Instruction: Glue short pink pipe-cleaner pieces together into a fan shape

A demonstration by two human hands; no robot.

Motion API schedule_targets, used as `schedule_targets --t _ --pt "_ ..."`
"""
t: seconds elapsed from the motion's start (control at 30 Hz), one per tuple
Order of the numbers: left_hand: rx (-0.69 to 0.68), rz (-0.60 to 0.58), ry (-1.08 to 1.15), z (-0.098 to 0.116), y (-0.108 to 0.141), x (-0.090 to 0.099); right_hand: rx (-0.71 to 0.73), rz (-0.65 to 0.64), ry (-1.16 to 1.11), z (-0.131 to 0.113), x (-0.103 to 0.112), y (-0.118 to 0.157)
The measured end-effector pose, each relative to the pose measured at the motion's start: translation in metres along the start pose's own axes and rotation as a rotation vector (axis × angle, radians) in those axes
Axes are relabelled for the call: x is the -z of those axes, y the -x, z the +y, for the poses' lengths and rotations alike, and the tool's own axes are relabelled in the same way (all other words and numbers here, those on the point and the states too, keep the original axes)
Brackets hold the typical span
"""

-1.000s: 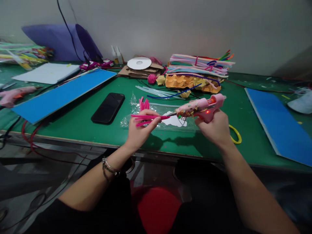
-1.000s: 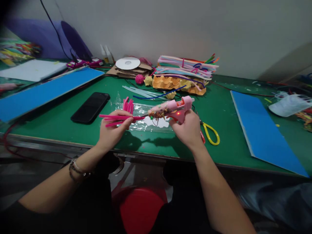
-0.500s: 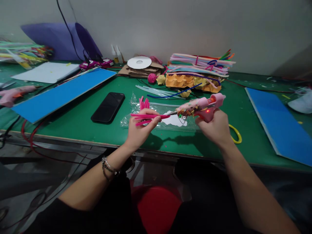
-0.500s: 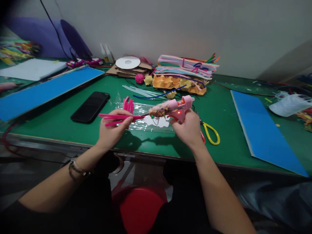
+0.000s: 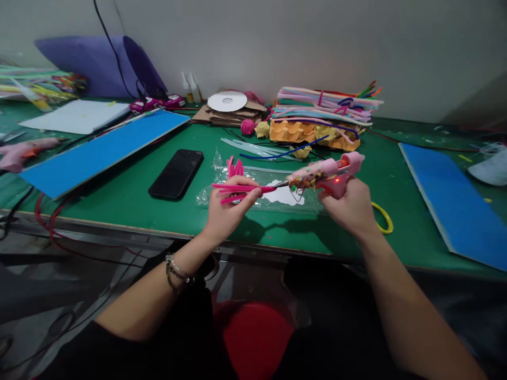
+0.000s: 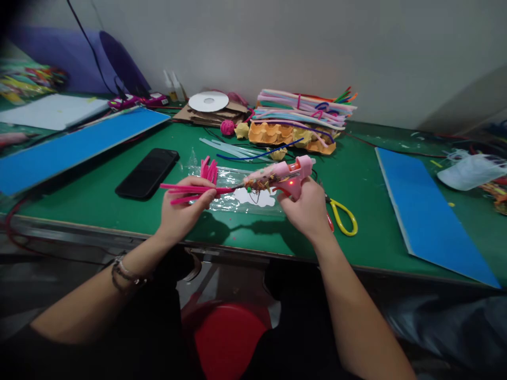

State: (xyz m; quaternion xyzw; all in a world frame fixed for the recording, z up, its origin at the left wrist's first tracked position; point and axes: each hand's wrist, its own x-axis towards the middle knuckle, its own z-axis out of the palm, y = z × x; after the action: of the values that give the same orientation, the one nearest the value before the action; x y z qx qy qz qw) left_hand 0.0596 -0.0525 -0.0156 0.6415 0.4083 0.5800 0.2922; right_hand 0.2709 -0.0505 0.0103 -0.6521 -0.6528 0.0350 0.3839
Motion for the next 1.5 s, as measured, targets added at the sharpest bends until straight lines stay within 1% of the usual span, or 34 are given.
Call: schedule_targets --t 0.37,0.47,0.57,0.67,0.73,0.8,0.9,1.0,1.13,1.27,1.4,1.5 --pt "-0.009 0.013 0.022 0.000 -0.001 0.000 -0.032 -0.008 0.000 0.001 0.000 -0.001" --pt "-0.005 0.039 0.026 -0.001 -0.002 0.001 -0.022 -0.014 0.007 0.002 0.000 -0.001" --pt "-0.010 0.079 0.019 -0.002 -0.003 0.003 0.005 -0.028 0.012 0.007 -0.003 -0.001" --pt "-0.015 0.095 0.021 -0.003 -0.004 0.004 0.044 -0.032 0.011 0.017 -0.011 -0.003" --pt "-0.010 0.100 0.023 -0.003 -0.005 0.004 0.088 -0.068 -0.020 0.025 -0.019 -0.004" --pt "0.006 0.103 0.036 -0.002 -0.005 0.005 0.129 -0.141 -0.036 0.033 -0.027 -0.004" --pt "0.039 0.114 0.072 0.001 -0.007 0.005 0.122 -0.201 0.021 0.039 -0.035 -0.004" --pt "0.065 0.125 0.117 0.001 -0.008 0.005 0.097 -0.205 0.033 0.040 -0.038 -0.004" --pt "0.091 0.143 0.204 -0.002 -0.011 0.006 0.116 -0.183 -0.018 0.039 -0.039 -0.005" --pt "0.122 0.185 0.232 -0.007 -0.013 0.008 0.116 -0.228 -0.070 0.041 -0.039 -0.008" --pt "0.131 0.208 0.220 -0.008 -0.014 0.008 0.102 -0.259 -0.034 0.042 -0.040 -0.010" --pt "0.127 0.217 0.223 -0.009 -0.015 0.008 0.151 -0.270 0.014 0.039 -0.041 -0.011"
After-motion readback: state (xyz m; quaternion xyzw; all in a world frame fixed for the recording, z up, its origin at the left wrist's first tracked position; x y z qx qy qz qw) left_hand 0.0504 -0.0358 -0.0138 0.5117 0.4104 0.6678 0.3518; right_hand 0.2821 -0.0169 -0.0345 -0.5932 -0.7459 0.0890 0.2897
